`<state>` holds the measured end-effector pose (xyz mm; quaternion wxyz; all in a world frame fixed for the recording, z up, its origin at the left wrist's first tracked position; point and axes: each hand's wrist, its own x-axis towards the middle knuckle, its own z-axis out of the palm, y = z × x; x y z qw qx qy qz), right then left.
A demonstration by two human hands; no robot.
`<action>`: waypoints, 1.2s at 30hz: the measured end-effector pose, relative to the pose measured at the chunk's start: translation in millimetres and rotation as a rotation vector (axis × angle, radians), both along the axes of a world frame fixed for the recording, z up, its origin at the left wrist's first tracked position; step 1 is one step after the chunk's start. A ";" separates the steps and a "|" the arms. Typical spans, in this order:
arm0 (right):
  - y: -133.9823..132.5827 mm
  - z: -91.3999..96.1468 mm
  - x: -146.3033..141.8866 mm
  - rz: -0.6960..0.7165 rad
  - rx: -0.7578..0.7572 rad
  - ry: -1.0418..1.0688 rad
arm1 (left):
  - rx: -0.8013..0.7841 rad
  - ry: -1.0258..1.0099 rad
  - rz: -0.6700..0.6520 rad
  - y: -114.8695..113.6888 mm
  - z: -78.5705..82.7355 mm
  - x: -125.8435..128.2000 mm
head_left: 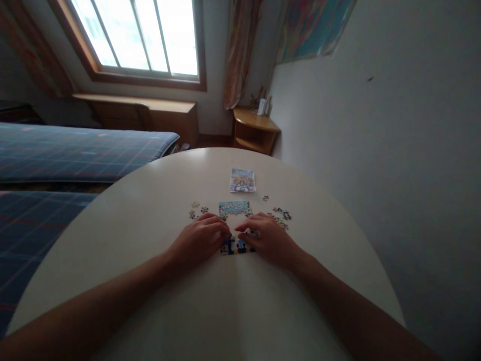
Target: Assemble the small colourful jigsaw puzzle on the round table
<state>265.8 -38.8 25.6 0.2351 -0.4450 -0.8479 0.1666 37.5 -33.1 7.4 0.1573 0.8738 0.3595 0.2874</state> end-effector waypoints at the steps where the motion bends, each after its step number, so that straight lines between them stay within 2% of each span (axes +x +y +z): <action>1: 0.1 0.1 0.3 0.006 0.006 -0.007 | 0.011 0.006 -0.017 0.3 -0.4 -0.5; 10: -0.6 3.2 1.4 -0.024 0.017 -0.026 | 0.150 0.166 -0.134 -2.0 -2.2 -4.8; 18: 0.2 -1.0 4.1 -0.016 0.033 -0.044 | 0.339 0.309 -0.200 -6.4 6.6 -5.9; 23: -0.9 -1.2 3.5 -0.018 0.030 -0.049 | 0.352 0.331 -0.210 -7.2 9.2 -7.6; 29: 3.3 3.7 12.2 -0.053 0.053 -0.047 | 0.380 0.209 -0.214 -4.4 12.0 -12.8; 33: 7.2 8.1 20.2 -0.090 0.073 -0.044 | 0.356 0.199 -0.177 -1.6 12.6 -16.3; 36: 8.6 10.8 24.4 -0.131 0.073 -0.039 | 0.327 0.199 -0.198 -0.4 13.0 -17.5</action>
